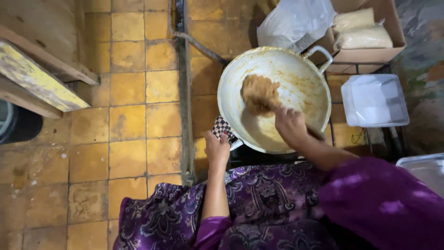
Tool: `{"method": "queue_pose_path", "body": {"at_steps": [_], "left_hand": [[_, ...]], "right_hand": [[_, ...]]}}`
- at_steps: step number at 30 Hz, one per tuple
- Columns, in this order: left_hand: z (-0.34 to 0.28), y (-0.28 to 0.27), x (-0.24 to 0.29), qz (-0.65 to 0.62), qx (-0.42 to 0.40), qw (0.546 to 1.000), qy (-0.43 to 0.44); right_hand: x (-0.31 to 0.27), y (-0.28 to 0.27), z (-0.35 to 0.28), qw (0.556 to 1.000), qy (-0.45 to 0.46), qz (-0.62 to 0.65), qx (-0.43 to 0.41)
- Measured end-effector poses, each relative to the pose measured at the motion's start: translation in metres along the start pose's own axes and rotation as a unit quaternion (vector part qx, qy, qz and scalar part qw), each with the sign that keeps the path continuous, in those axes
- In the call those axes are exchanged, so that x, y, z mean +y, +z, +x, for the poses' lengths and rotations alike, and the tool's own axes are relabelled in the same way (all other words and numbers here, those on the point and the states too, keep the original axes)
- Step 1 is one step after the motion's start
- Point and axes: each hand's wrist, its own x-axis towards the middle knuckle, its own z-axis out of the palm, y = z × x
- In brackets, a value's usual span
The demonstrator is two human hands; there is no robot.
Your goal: Stirring a thick brown paste in a large pan using a wooden paddle
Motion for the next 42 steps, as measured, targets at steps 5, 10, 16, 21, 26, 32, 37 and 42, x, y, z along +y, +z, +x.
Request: {"method": "queue_pose_path", "body": {"at_steps": [5, 10, 16, 21, 26, 32, 37, 42], "left_hand": [[0.001, 0.001, -0.003, 0.020, -0.002, 1.000, -0.002], [0.000, 0.003, 0.003, 0.040, 0.050, 0.998, 0.015], [0.007, 0.004, -0.002, 0.056, 0.017, 0.998, 0.004], [0.001, -0.011, 0.009, 0.015, -0.034, 0.999, -0.002], [0.002, -0.006, 0.005, 0.009, -0.022, 1.000, 0.005], [0.001, -0.005, 0.005, 0.010, -0.010, 1.000, 0.002], [0.003, -0.005, 0.004, 0.001, -0.008, 1.000, -0.006], [0.003, -0.003, 0.003, -0.003, -0.009, 1.000, 0.006]], "right_hand": [[0.082, -0.056, -0.036, 0.975, 0.026, 0.096, -0.197], [0.134, -0.005, -0.038, 0.816, 0.213, 0.161, -0.513], [0.130, 0.120, -0.027, 0.743, 0.315, 0.201, -0.556], [0.129, 0.215, -0.008, 0.947, 0.131, 0.119, -0.269], [0.106, 0.172, 0.034, 0.992, 0.038, 0.122, -0.017], [0.107, 0.022, 0.027, 0.985, -0.146, 0.093, -0.019], [0.046, 0.017, 0.002, 0.977, -0.176, 0.030, -0.120], [0.030, 0.034, 0.053, 0.991, -0.041, -0.040, -0.124]]}}
